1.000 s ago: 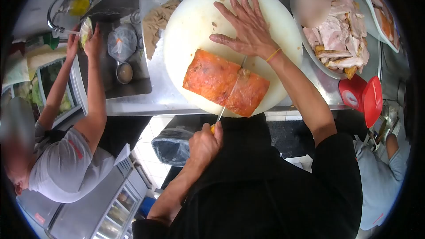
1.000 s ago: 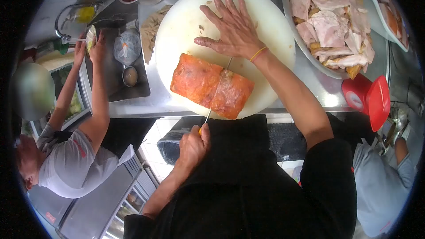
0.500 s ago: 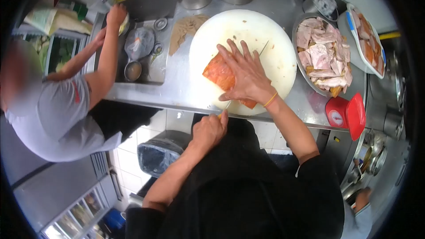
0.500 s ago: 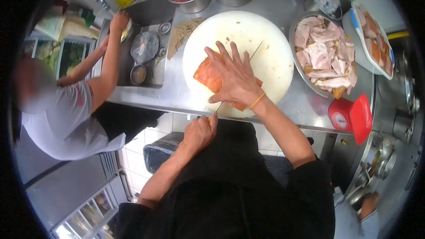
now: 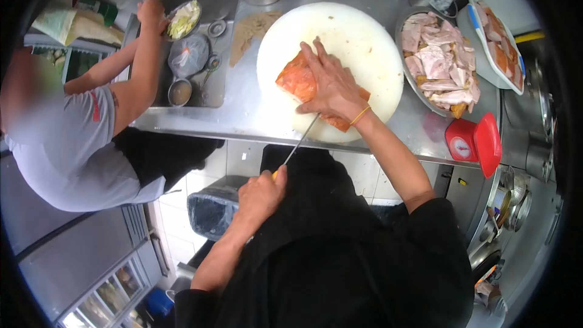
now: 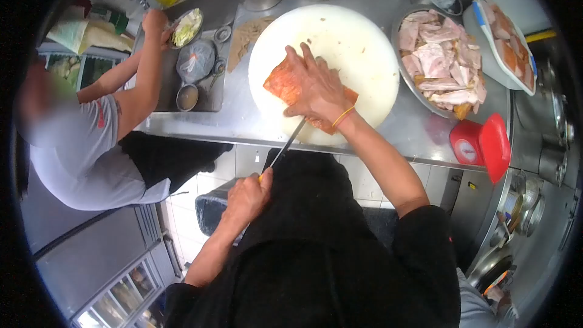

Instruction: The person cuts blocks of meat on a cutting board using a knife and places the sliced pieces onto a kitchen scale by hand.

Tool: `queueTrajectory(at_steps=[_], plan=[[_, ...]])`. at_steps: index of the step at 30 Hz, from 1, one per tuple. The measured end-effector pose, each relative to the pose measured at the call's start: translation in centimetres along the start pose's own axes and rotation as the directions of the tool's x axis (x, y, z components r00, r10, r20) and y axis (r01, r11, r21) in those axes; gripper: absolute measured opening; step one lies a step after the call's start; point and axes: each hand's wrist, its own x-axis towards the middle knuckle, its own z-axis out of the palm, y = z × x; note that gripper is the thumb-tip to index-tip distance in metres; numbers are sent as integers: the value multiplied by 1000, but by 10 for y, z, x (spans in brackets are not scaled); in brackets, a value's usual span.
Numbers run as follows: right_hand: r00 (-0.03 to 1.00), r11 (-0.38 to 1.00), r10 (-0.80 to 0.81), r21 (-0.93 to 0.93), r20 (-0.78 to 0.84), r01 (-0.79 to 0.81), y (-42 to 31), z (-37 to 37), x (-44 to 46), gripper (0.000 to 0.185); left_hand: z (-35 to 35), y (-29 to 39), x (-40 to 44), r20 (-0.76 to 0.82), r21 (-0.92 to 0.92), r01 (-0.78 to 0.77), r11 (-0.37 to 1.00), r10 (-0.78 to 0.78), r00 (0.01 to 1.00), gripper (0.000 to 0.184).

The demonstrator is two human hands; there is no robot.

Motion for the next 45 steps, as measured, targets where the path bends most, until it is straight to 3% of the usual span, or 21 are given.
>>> queueTrajectory(at_steps=[5,8,11,12,15,16,19,21,23,25,27,31,32,33,34,37,39,40,41,42,45], plan=[[980,936,-196,289,-43,200,38,-25,-17,121,-10,-14,42,-258,37,-214,976,216,942,55],[952,930,-305,220,8,296,37,-51,-38,107,-17,-9,75,-338,104,-272,957,291,895,57],[912,935,-343,-16,227,355,55,-41,-50,89,-28,4,101,-349,131,-284,950,313,883,57],[908,903,-340,-182,246,388,55,-39,-50,74,-32,9,109,-310,113,-263,958,286,907,58],[985,911,-62,-395,160,122,46,-38,-50,64,-35,25,123,-327,64,-217,974,226,918,61],[994,922,33,-386,103,10,44,-39,-52,55,-36,31,124,-289,37,-182,983,185,939,64],[999,914,37,-402,-32,-47,48,-26,-47,55,-23,33,126,-272,22,-194,981,193,943,65],[979,972,160,-195,130,-133,39,-22,-42,52,-21,38,119,-214,-4,-128,992,124,969,68],[983,977,114,-194,141,-86,36,-26,-41,51,-25,48,109,-182,-49,-78,996,68,981,70],[996,988,85,-132,40,-79,48,-17,-43,47,-20,45,108,-188,-45,-87,995,77,979,71],[988,987,152,-48,-28,-153,52,-28,-51,44,-12,40,113,-212,-29,-96,995,87,973,72],[951,921,309,252,-9,-297,80,-75,-84,57,-5,29,120,-234,-7,-117,993,112,966,73],[914,894,376,317,-150,-316,89,-83,-100,64,-5,27,120,-247,-1,-145,989,140,959,73],[912,907,321,360,-256,-218,94,-105,-120,65,-5,24,119,-257,0,-169,986,163,953,72],[875,869,418,390,-244,-306,99,-129,-138,59,-5,26,117,-264,1,-186,983,180,948,72],[673,803,522,568,-524,-180,154,-159,-198,56,-8,31,111,-225,-118,-150,982,121,967,71],[519,739,668,399,-533,-543,171,-200,-234,59,-12,36,103,-214,-145,-150,978,117,970,72],[461,697,690,340,-558,-632,193,-210,-251,61,-14,39,100,-209,-160,-151,975,116,971,72],[403,643,702,280,-587,-712,211,-219,-265,62,-15,41,100,-206,-176,-152,972,115,972,73],[396,611,721,252,-569,-750,218,-226,-275,61,-9,35,107,-274,-134,-205,970,162,948,75],[378,525,763,161,-524,-836,240,-241,-298,61,-7,24,116,-262,-95,-245,965,213,941,76]])
